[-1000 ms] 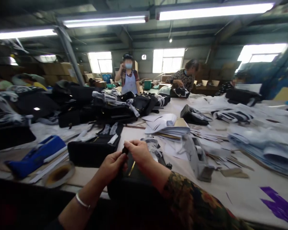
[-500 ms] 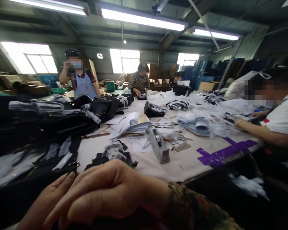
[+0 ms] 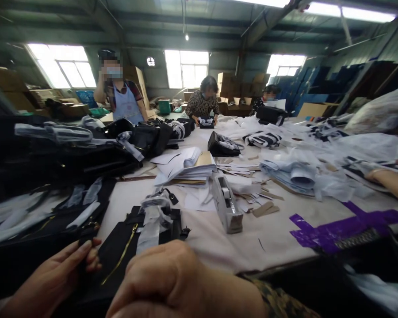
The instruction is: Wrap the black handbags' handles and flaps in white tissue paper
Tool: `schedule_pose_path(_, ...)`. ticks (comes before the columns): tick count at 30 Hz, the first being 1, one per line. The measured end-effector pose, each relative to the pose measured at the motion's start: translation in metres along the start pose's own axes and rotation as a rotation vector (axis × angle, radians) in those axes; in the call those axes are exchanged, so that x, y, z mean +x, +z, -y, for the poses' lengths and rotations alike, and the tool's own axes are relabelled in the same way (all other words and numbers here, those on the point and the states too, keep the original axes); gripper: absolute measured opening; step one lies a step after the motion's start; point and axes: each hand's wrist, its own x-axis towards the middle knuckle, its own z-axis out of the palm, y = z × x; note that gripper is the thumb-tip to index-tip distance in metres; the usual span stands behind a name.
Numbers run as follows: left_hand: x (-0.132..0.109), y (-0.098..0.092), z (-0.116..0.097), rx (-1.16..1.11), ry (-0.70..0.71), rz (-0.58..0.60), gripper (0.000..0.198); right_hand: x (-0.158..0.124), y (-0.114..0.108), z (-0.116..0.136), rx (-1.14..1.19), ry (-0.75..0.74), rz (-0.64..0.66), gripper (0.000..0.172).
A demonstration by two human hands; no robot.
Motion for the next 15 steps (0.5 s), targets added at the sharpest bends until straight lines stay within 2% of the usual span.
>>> schedule_pose_path(2, 0.001, 0.0, 0.0, -0.013, -0.017, -0.012, 0.052, 0.0, 0.009, -0.031, -0.015, 0.055, -0.088, 0.046)
schedule_pose_path(4, 0.005, -0.002, 0.002, -0.02, -0.05, -0.018, 0.052, -0.003, 0.007, -0.065, -0.173, 0.142, -0.263, 0.053)
schedule_pose_path(7, 0.016, -0.008, 0.009, -0.039, -0.09, -0.019, 0.051, -0.012, -0.024, -0.113, -0.599, 0.318, -0.53, 0.048)
schedule_pose_path(9, 0.02, -0.012, 0.011, -0.04, -0.112, -0.006, 0.048, -0.016, -0.048, -0.14, -0.83, 0.446, -0.529, 0.036)
schedule_pose_path(11, 0.016, -0.013, 0.01, -0.031, -0.116, 0.028, 0.043, -0.012, -0.06, -0.16, -0.869, 0.541, -0.448, 0.025)
schedule_pose_path(13, 0.007, -0.01, 0.004, -0.029, -0.098, 0.073, 0.038, -0.001, -0.058, -0.174, -0.804, 0.57, -0.374, 0.022)
schedule_pose_path(15, 0.001, -0.004, -0.002, -0.035, -0.081, 0.104, 0.037, 0.017, -0.049, -0.184, -0.782, 0.51, -0.347, 0.024)
